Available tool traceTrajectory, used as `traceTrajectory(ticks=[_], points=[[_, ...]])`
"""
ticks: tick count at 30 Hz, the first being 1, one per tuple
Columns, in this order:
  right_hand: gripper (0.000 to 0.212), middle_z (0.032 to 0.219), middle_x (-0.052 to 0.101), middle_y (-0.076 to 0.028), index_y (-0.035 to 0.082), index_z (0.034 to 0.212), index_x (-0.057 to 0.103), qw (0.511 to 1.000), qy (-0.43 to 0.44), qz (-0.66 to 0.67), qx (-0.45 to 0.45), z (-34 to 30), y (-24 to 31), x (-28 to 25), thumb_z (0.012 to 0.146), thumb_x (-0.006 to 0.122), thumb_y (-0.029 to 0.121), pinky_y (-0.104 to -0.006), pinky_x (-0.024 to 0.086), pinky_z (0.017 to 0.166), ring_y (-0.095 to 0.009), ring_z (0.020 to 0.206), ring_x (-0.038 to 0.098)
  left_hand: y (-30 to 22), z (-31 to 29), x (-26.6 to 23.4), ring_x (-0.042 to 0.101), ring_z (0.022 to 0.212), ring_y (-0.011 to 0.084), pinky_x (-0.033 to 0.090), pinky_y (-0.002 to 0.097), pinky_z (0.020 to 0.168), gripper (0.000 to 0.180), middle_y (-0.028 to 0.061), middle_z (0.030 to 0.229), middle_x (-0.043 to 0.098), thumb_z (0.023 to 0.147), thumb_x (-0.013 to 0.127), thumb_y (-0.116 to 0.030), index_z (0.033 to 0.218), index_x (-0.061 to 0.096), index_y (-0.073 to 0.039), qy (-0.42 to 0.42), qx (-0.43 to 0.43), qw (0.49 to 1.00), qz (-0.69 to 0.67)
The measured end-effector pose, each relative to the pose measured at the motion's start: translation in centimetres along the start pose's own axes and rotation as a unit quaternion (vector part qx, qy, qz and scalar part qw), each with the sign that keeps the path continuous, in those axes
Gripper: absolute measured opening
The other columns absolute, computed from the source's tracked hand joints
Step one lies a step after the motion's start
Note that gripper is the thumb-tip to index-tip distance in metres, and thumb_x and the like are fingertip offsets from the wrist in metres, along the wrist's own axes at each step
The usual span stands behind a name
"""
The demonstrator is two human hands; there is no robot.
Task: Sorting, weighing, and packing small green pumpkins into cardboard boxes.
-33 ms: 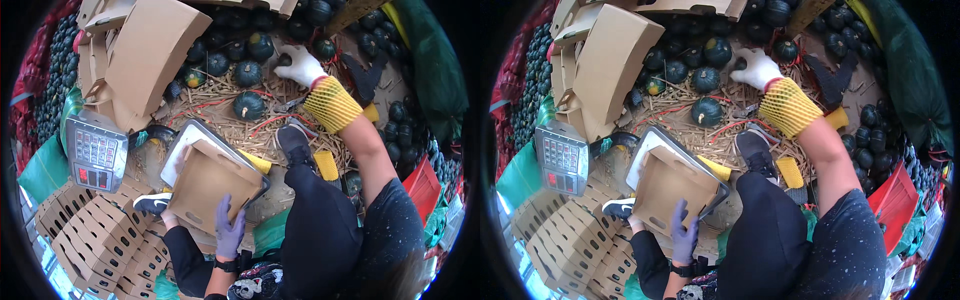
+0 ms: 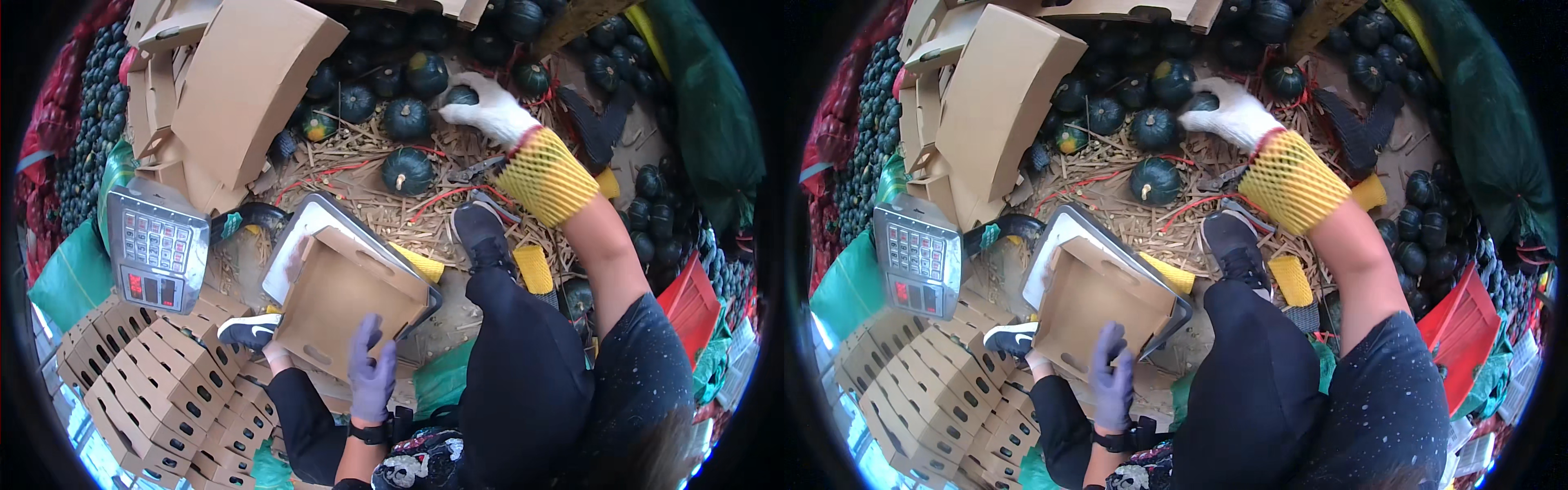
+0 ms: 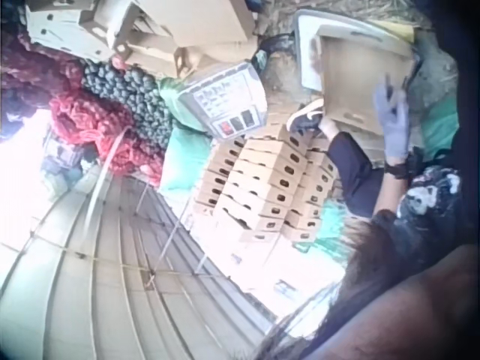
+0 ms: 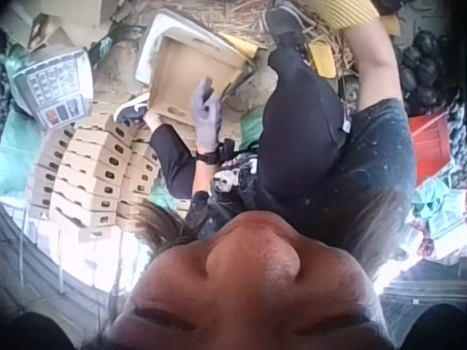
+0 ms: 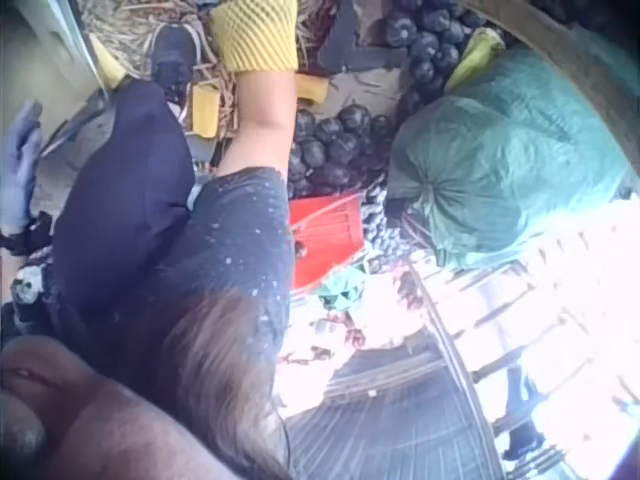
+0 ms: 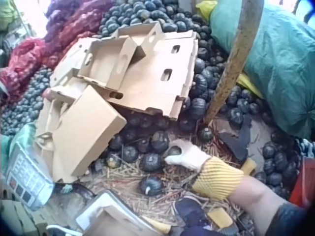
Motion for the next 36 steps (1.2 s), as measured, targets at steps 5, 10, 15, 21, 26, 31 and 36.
traceTrajectory(ticks=[5, 10, 15, 21, 26, 31, 36], points=[[0.057, 0.132, 0.062, -0.016, 0.009, 0.131, 0.065, 0.888, 0.361, 0.157, -0.237, -5.9, 6.7, 6.8, 0.09, 0.072, 0.048, -0.0468, 0.043, 0.111, -0.033, 0.129, 0.055, -5.1, 4.6, 2.1, 0.049, 0.139, 0.0354, 0.045, 0.0522, 0.111, 0.07, 0.0151, 0.149, 0.051, 0.1, 0.058, -0.053, 0.156, 0.04, -0.014, 0.076, -0.031, 0.827, -0.556], [0.053, 0.13, 0.055, -0.019, 0.019, 0.128, 0.067, 0.943, -0.032, -0.307, -0.123, 2.0, 3.8, 10.0, 0.08, 0.074, 0.041, -0.0509, 0.048, 0.104, -0.041, 0.125, 0.054, -0.1, 7.2, 0.6, 0.041, 0.144, 0.0382, 0.048, 0.0576, 0.108, 0.07, 0.0132, 0.156, 0.042, 0.101, 0.057, -0.054, 0.157, 0.034, -0.02, 0.121, 0.019, 0.728, -0.675], [0.072, 0.122, 0.058, -0.021, 0.021, 0.14, 0.058, 0.967, 0.053, -0.242, -0.061, 3.6, 3.8, 9.5, 0.073, 0.079, 0.037, -0.0453, 0.052, 0.1, -0.039, 0.12, 0.058, 3.6, 11.4, 0.5, 0.04, 0.142, 0.0351, 0.037, 0.0475, 0.116, 0.055, 0.0177, 0.152, 0.04, 0.103, 0.061, -0.032, 0.146, 0.037, -0.006, -0.317, 0.084, 0.941, -0.086], [0.058, 0.145, 0.051, -0.022, 0.006, 0.134, 0.06, 0.889, 0.296, 0.149, -0.315, -7.5, 9.9, 11.1, 0.088, 0.077, 0.036, -0.0419, 0.045, 0.109, -0.032, 0.13, 0.055, 0.3, 10.4, -1.1, 0.022, 0.152, 0.038, 0.015, 0.0483, 0.126, 0.091, 0.0218, 0.163, 0.021, 0.095, 0.07, -0.027, 0.161, 0.012, -0.005, -0.273, 0.239, 0.928, 0.084], [0.035, 0.131, 0.062, -0.015, 0.006, 0.119, 0.069, 0.952, 0.182, -0.032, -0.243, -1.9, 11.8, 11.3, 0.092, 0.066, 0.029, -0.0413, 0.051, 0.102, -0.032, 0.122, 0.062, -2.2, 7.8, -2.3, 0.054, 0.13, 0.0292, 0.05, 0.0432, 0.106, 0.078, 0.0143, 0.148, 0.047, 0.094, 0.071, -0.034, 0.153, 0.03, -0.004, -0.272, 0.073, 0.958, -0.064], [0.058, 0.135, 0.055, -0.013, 0.025, 0.142, 0.058, 0.923, 0.054, -0.346, -0.158, 10.0, 8.4, 15.7, 0.085, 0.066, 0.015, -0.0461, 0.053, 0.1, -0.033, 0.129, 0.053, 4.1, 6.5, -0.4, 0.058, 0.117, 0.0199, 0.051, 0.0365, 0.1, 0.042, 0.0106, 0.128, 0.056, 0.105, 0.056, -0.031, 0.137, 0.045, -0.006, -0.101, -0.07, 0.887, -0.444], [0.078, 0.139, 0.051, -0.019, 0.037, 0.151, 0.045, 0.908, 0.09, -0.382, -0.147, 8.3, 9.2, 15.3, 0.08, 0.078, 0.029, -0.0489, 0.051, 0.102, -0.038, 0.13, 0.052, 3.5, 8.0, 2.2, 0.049, 0.133, 0.0261, 0.038, 0.0371, 0.112, 0.052, 0.0139, 0.14, 0.054, 0.105, 0.056, -0.039, 0.143, 0.049, -0.004, -0.045, -0.079, 0.991, -0.102]])
Point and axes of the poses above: each hand's wrist, its own z-axis towards the middle knuckle, its own x-axis out of the palm, y = z × x, the point moved 2 cm from there along z, towards the middle knuckle
